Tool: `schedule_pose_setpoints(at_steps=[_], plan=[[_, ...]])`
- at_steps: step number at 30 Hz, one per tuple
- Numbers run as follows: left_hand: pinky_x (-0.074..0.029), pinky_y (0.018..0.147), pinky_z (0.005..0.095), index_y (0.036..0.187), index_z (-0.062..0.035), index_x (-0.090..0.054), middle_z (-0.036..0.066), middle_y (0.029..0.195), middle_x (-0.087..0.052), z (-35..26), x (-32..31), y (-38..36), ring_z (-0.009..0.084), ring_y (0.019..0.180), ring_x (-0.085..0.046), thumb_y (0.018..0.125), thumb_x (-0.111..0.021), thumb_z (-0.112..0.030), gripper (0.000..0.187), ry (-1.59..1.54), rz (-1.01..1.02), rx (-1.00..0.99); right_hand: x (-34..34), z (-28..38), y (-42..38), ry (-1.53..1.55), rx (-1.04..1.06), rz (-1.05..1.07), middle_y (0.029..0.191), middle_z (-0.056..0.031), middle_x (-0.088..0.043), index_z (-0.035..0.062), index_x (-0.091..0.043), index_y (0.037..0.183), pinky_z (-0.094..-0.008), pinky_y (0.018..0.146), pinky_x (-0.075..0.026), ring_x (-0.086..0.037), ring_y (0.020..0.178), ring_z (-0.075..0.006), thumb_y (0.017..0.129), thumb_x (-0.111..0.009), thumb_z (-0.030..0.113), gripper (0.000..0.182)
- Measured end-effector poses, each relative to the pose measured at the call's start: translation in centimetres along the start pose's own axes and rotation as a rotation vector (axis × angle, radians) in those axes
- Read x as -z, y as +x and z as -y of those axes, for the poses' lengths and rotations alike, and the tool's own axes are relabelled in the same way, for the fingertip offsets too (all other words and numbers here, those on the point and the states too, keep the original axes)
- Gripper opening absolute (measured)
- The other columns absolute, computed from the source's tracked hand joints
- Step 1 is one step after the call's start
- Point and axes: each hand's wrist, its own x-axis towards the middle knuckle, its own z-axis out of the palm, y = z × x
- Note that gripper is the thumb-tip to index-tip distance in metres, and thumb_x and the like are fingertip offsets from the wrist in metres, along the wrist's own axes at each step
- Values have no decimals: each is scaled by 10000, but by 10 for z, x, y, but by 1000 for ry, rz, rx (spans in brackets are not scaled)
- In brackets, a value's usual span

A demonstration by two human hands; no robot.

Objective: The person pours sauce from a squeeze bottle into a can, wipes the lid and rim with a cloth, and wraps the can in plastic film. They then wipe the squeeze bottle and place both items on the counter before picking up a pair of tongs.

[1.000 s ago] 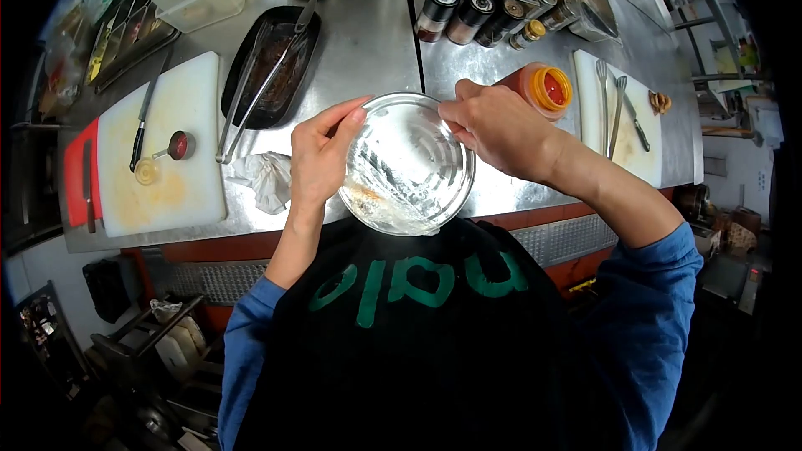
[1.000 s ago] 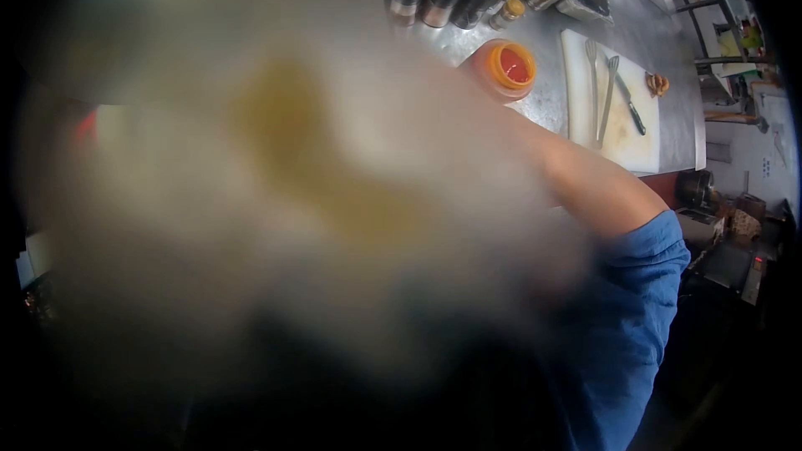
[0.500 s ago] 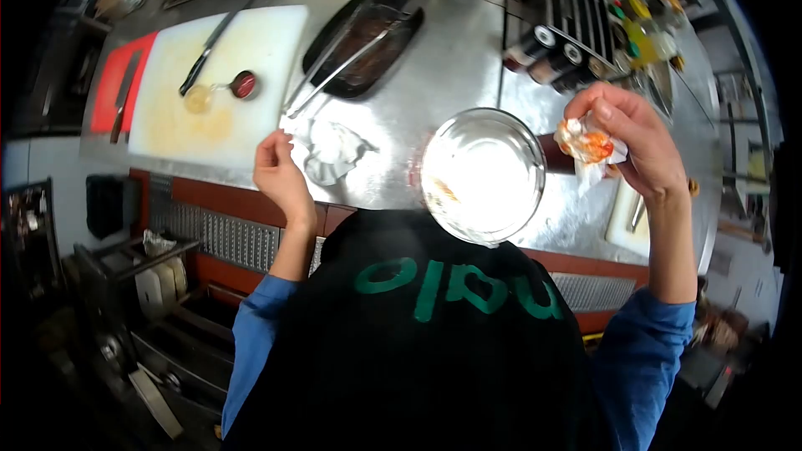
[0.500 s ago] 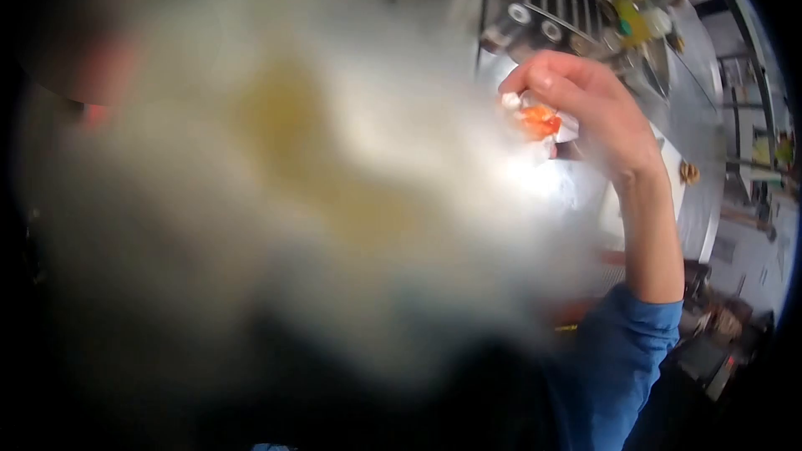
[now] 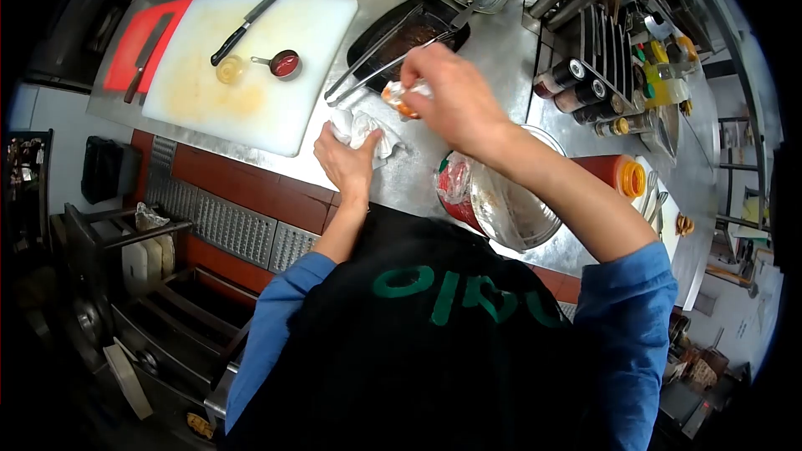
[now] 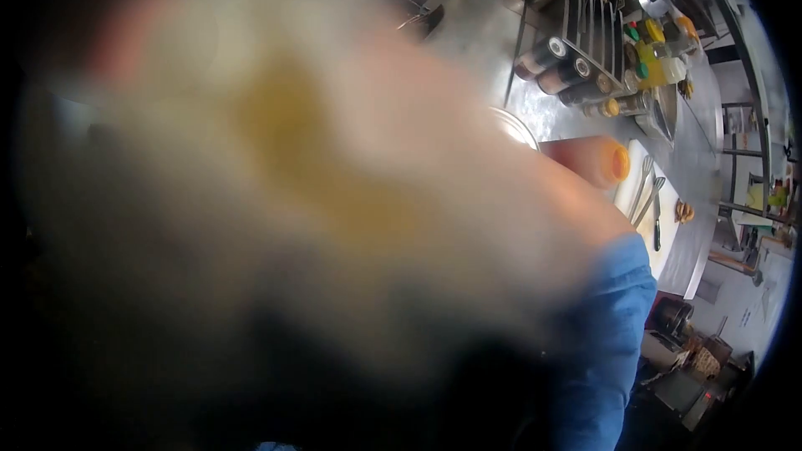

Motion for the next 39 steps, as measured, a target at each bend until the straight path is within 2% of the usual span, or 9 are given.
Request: schedule_pose_setpoints(at_steps=[8, 12, 18, 20, 21, 22, 26, 32, 39], plan=[[-466, 710, 265, 1055, 67, -602, 99, 919, -643, -12, 39, 10, 157, 728, -582, 774, -736, -45, 331, -909, 307, 471, -47, 12, 14, -25, 54, 81, 955, -203, -555, 6, -566, 844, -454, 730, -495, -603, 820, -401, 792, -617, 46, 82], [-487, 791, 267, 1127, 22, -565, 97, 1050, -637, -61, 83, 29, 169, 934, -620, 839, -654, -3, 303, -1361, 359, 668, -47, 22, 1, -301, 430, -31, 1078, -182, -544, -44, -533, 1032, -418, 773, -521, -599, 907, -351, 821, -602, 55, 243], [-415, 966, 341, 1207, -72, -524, 39, 1140, -609, -111, 118, 40, 168, 1083, -565, 909, -636, -183, 337, -1620, 518, 720, -24, 51, -33, -110, 287, -121, 1149, -214, -561, -39, -420, 1298, -421, 846, -504, -589, 972, -364, 848, -593, 66, 493], [-437, 927, 329, 1171, -72, -546, 38, 1087, -621, -129, 121, 50, 159, 1038, -576, 895, -673, -234, 344, -1617, 581, 1210, -15, 52, -44, 167, 81, -36, 1152, -232, -578, -34, -353, 1332, -437, 871, -495, -594, 994, -399, 854, -539, 24, 516], [-472, 856, 316, 1125, -64, -573, 39, 1028, -631, -133, 116, 50, 158, 958, -599, 882, -693, -223, 314, -1524, 692, 1132, -26, 41, -48, 241, 197, -247, 1173, -252, -579, -25, -312, 1350, -437, 885, -496, -588, 1054, -418, 838, -492, -30, 543], [-497, 790, 303, 1088, -49, -591, 47, 995, -637, -129, 94, 34, 161, 895, -616, 889, -676, -148, 238, -1400, 665, 403, -18, 39, -53, 223, 165, -271, 1173, -252, -579, -25, -312, 1350, -437, 885, -496, -588, 1054, -418, 838, -492, -30, 543], [-533, 782, 301, 1124, -21, -558, 86, 997, -641, -166, 102, 29, 183, 908, -643, 876, -651, -44, 266, -1382, 854, 318, 38, 53, -82, 454, -24, -258, 1234, -253, -561, -30, -336, 1326, -401, 873, -520, -619, 1078, -365, 825, -473, -77, 521], [-535, 773, 258, 1176, 19, -547, 130, 993, -669, -217, 58, -9, 150, 882, -666, 811, -732, -84, 422, -1003, 1158, -538, 111, 45, -174, 516, -424, -1082, 1228, -252, -568, -48, -384, 1291, -346, 880, -521, -630, 1065, -286, 961, -448, 83, 361], [-520, 759, 290, 1071, 25, -655, 123, 977, -691, -238, 25, -31, 164, 853, -673, 738, -781, -116, 383, -513, 1180, -560, 73, 9, -257, 323, -665, -1041, 1175, -190, -623, 0, -477, 1241, -332, 838, -539, -636, 1047, -253, 940, -536, 135, 334]])
